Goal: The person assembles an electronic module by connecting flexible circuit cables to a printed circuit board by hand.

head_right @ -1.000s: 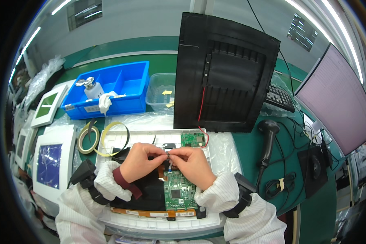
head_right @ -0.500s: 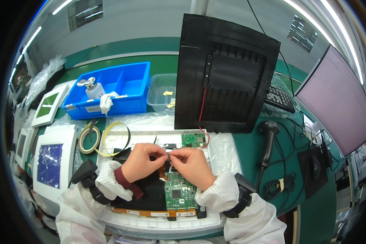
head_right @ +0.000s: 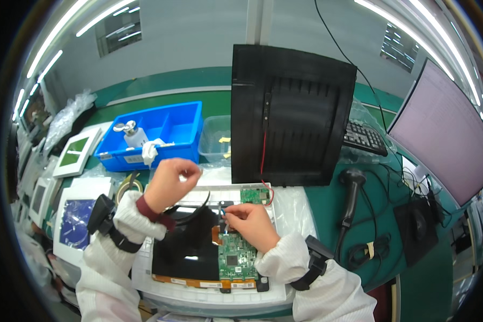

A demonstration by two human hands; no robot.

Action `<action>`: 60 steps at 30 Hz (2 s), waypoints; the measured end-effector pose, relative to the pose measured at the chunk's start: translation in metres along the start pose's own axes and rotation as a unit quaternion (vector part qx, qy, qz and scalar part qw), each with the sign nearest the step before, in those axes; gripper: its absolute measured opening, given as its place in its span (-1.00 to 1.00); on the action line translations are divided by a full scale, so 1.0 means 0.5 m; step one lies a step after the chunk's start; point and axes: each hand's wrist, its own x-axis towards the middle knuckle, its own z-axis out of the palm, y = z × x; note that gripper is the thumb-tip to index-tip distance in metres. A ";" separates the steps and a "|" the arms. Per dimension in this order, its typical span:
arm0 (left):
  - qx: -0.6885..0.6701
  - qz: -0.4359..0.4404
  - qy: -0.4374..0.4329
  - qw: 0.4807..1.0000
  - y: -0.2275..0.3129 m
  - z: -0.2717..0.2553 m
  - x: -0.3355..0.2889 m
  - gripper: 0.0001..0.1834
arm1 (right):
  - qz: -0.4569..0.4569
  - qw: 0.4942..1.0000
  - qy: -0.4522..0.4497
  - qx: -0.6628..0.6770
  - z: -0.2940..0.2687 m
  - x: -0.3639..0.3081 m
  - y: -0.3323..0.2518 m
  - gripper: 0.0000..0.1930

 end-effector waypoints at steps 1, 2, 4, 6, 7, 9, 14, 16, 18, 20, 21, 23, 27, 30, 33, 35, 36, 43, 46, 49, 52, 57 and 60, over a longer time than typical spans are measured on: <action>0.027 0.018 0.019 0.999 -0.014 0.006 0.025 -0.95 | -0.001 1.000 0.001 -0.009 -0.004 0.000 0.001 -0.82; 0.060 0.036 0.041 0.997 -0.028 0.006 0.045 -0.96 | -0.010 1.000 -0.003 -0.008 -0.001 0.000 0.001 -0.82; 0.116 0.057 0.063 0.990 -0.044 0.020 0.089 -0.97 | -0.007 1.000 -0.006 -0.004 -0.004 -0.005 -0.003 -0.82; 0.191 0.068 0.066 0.977 -0.076 0.045 0.123 -0.94 | -0.010 1.000 -0.011 0.000 -0.006 0.000 0.013 -0.81; 0.224 0.072 0.074 0.969 -0.089 0.039 0.133 -0.93 | -0.014 1.000 -0.022 0.001 0.004 0.003 0.016 -0.81; 0.290 0.070 0.079 0.951 -0.130 0.069 0.171 -0.90 | -0.011 1.000 -0.019 0.000 0.003 0.002 0.021 -0.81; 0.430 0.054 -0.025 0.901 -0.182 0.092 0.207 -0.78 | -0.015 1.000 -0.013 -0.009 0.002 0.002 0.025 -0.83; 0.386 0.071 -0.015 0.920 -0.173 0.086 0.204 -0.80 | -0.016 1.000 -0.012 -0.007 -0.001 0.002 0.024 -0.83; 0.362 0.071 -0.011 0.929 -0.157 0.073 0.188 -0.83 | -0.017 1.000 -0.004 -0.023 0.006 0.000 0.014 -0.84; 0.332 0.071 -0.008 0.940 -0.109 0.058 0.163 -0.86 | -0.021 1.000 -0.007 -0.021 0.002 0.004 0.020 -0.83; 0.254 0.061 -0.041 0.964 -0.076 0.055 0.144 -0.89 | -0.026 0.999 -0.003 -0.021 -0.005 0.005 0.025 -0.83; 0.126 0.030 -0.114 0.985 -0.027 0.036 0.096 -0.91 | -0.029 0.999 -0.002 -0.026 -0.008 0.012 0.032 -0.83; 0.026 -0.057 -0.207 0.976 0.010 0.021 -0.005 -0.82 | -0.042 0.999 -0.009 -0.028 -0.001 0.014 0.028 -0.83; -0.004 -0.093 -0.219 0.971 0.017 0.031 -0.047 -0.81 | -0.053 0.998 -0.008 -0.028 -0.001 0.010 0.028 -0.83; -0.020 -0.110 -0.218 0.969 0.021 0.038 -0.061 -0.80 | -0.056 0.998 -0.015 -0.022 0.003 0.010 0.031 -0.83; -0.027 -0.104 -0.216 0.971 0.020 0.044 -0.064 -0.81 | -0.067 0.997 -0.010 -0.034 0.002 0.009 0.032 -0.84; -0.027 -0.103 -0.216 0.971 0.018 0.047 -0.064 -0.81 | -0.067 0.997 -0.010 -0.035 0.002 0.008 0.031 -0.84; -0.071 -0.157 -0.225 0.959 0.014 0.054 -0.062 -0.87 | -0.066 0.997 -0.005 -0.030 0.002 0.008 0.029 -0.86; -0.096 -0.165 -0.236 0.953 0.008 0.058 -0.062 -0.88 | -0.065 0.997 -0.002 -0.030 0.001 0.008 0.030 -0.86; -0.102 -0.176 -0.226 0.953 0.006 0.060 -0.060 -0.88 | -0.067 0.997 0.012 -0.019 0.001 0.012 0.038 -0.87; -0.091 -0.119 -0.213 0.966 -0.009 0.067 -0.052 -0.87 | -0.085 0.995 0.052 -0.017 0.000 0.013 0.037 -0.86; -0.074 -0.095 -0.237 0.964 -0.028 0.081 -0.036 -0.88 | -0.085 0.992 0.097 0.003 0.000 0.012 0.028 -0.83; -0.055 -0.051 -0.239 0.968 -0.035 0.086 -0.031 -0.89 | -0.086 0.991 0.098 0.005 0.001 0.011 0.026 -0.82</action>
